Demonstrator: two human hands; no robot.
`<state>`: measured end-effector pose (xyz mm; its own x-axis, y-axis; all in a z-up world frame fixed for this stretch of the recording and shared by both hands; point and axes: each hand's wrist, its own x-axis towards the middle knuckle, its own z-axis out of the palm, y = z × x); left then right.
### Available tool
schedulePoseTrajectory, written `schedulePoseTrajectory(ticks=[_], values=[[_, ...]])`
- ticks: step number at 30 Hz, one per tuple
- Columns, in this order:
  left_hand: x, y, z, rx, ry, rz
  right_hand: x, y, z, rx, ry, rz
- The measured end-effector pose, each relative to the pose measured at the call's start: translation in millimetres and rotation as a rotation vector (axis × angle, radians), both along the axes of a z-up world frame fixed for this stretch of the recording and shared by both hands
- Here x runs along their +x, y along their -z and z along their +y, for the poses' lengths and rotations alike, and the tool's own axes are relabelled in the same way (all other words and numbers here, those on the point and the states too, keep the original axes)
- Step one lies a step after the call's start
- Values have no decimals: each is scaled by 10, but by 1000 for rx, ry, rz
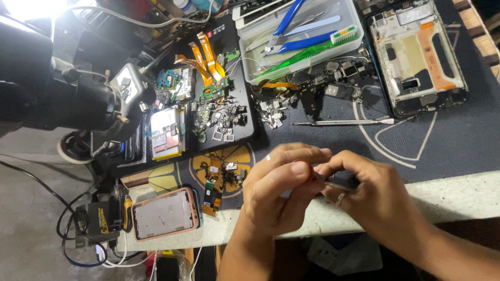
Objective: The person uses a small screwdriver to remove screws from a disassembled smartphone chassis and then manipulates internal components with their fingers. The workbench is cluttered with various electronic parts and tools.
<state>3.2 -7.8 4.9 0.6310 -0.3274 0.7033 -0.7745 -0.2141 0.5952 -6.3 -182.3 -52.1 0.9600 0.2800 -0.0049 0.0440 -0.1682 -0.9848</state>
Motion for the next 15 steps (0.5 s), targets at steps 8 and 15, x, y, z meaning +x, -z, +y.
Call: schedulePoseTrajectory(ticks=[8,15], values=[[-54,8,20,-14,34,60,-97,234,-45,-111,78,99],[-57,76,22,-43,19,86,-129,332,22,-34,160,-185]])
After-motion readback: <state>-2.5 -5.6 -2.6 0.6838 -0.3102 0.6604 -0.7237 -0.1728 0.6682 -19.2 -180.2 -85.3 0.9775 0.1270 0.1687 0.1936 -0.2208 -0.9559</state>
